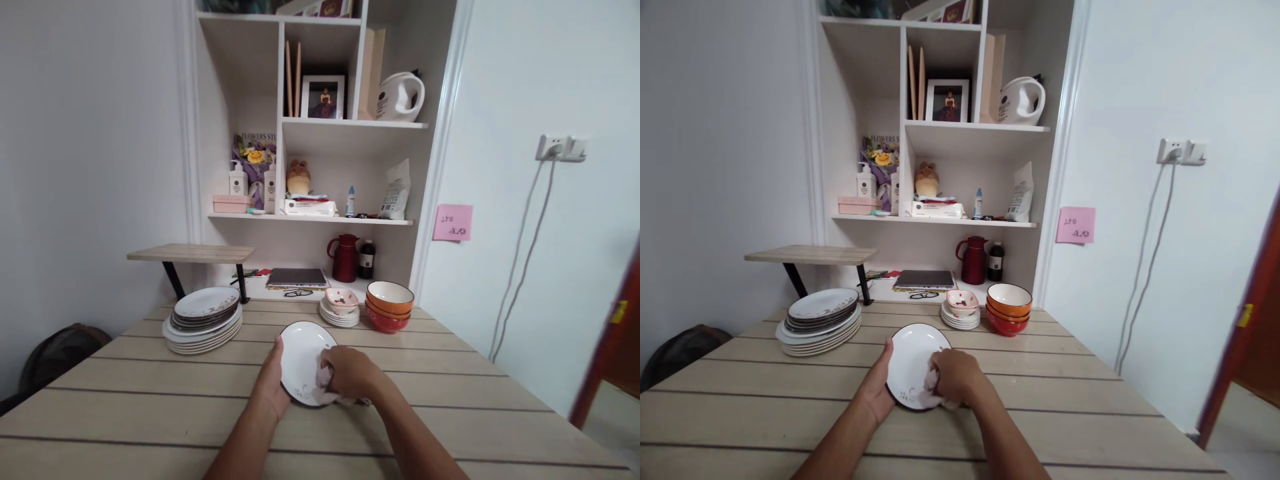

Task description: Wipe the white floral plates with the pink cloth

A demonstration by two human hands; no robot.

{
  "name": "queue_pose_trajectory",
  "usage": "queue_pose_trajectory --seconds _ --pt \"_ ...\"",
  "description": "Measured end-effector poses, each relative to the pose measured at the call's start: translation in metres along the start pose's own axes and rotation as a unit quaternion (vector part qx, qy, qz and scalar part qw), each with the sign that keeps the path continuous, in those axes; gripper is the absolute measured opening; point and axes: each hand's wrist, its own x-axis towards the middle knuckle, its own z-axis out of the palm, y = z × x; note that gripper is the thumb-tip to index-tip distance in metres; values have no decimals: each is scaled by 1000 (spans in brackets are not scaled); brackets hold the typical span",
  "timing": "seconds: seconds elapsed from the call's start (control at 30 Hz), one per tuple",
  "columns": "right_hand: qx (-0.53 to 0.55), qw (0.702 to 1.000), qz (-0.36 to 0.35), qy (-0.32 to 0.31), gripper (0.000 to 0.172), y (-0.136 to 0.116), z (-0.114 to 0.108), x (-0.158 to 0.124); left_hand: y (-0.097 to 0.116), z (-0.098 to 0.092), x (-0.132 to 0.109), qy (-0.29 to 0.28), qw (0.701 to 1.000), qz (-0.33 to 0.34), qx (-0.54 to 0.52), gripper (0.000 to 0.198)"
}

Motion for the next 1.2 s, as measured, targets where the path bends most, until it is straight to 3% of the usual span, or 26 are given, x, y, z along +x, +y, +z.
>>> queue_pose_trajectory --seconds 0.17,0.3,0.47,0.63,0.73,0.87,0.97,1.07,1.2 --pt "60 994 -93 17 29 -18 11 2 2 -3 4 -6 999 -14 34 72" --pt "110 984 -105 92 31 -35 20 13 2 1 4 -1 997 -31 67 82" --pt "126 969 -78 200 31 -39 20 32 -2 6 3 -5 997 1 82 70" --pt "57 966 8 254 30 -18 10 35 -4 6 3 -4 996 0 85 67" --pt "24 972 75 222 26 -3 3 27 -2 3 4 -5 998 -4 66 67" --pt "-4 990 94 107 32 10 -3 12 0 -3 8 17 999 -12 50 75" --pt "-20 998 52 36 28 7 -3 2 -1 -6 11 13 999 -17 31 77" --pt "-4 999 -40 3 26 -8 2 -3 -1 -7 11 -19 999 -25 12 76" --pt "56 990 -123 45 32 -34 13 0 2 -4 7 -35 998 -49 18 82"
